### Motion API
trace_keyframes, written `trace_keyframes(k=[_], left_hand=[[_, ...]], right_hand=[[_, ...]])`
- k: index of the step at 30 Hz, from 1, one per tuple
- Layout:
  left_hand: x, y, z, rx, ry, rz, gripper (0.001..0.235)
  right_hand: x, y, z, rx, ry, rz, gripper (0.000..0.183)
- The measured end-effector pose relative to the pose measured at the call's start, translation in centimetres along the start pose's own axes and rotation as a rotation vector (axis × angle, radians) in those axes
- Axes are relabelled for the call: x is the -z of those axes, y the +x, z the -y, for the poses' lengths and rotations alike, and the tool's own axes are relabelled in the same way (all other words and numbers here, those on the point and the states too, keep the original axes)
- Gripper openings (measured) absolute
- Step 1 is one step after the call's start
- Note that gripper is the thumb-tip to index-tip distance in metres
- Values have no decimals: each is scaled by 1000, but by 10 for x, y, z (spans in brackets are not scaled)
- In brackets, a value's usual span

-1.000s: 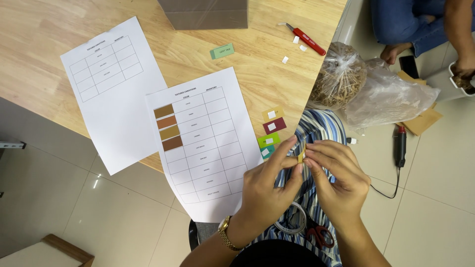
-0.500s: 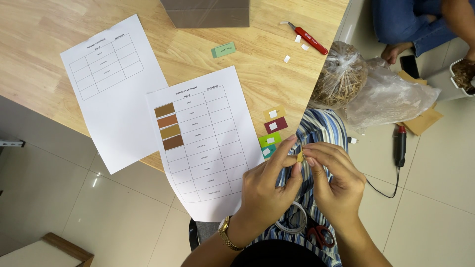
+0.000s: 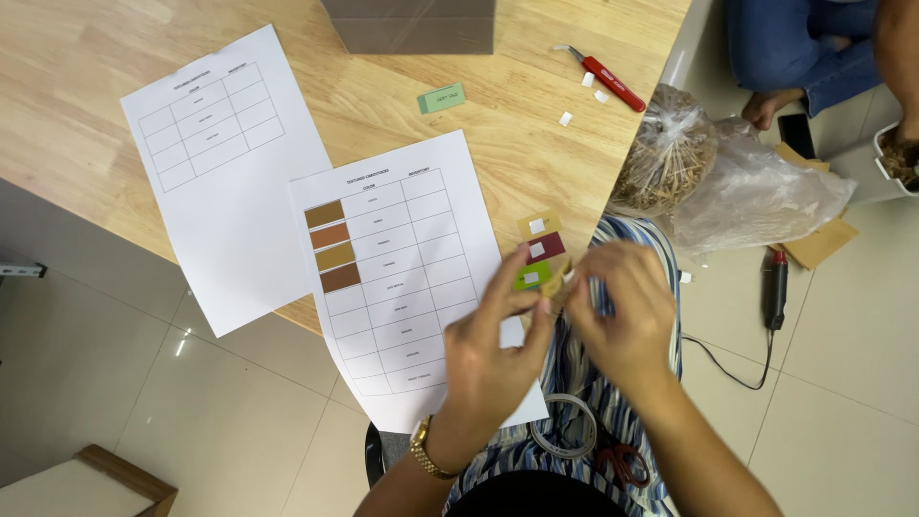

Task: Taping colored material swatches onto a printed inventory chart.

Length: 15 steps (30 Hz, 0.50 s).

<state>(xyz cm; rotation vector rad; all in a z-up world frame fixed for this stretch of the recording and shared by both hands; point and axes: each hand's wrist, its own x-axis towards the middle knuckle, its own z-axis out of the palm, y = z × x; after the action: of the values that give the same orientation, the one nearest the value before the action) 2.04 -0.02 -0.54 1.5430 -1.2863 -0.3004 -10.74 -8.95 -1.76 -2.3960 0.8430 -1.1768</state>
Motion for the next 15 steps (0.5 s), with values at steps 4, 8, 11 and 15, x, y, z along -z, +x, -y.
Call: trace_keyframes(k=[4,8,11,15], left_hand=[[19,13,8,151,-146,-163,59],[34,10,22,370,-379,-161,57],[38,10,34,451,-522,-181,56],[40,9,39,585,-866,-172,50]], right_hand=[[-41,41,-93,28,-24,-88,7],[-63,83,-142,101,-213,-20,10],[-63,96,-137,146,-234,-27,16],[-49,85,-82,123,-50,-53,7]])
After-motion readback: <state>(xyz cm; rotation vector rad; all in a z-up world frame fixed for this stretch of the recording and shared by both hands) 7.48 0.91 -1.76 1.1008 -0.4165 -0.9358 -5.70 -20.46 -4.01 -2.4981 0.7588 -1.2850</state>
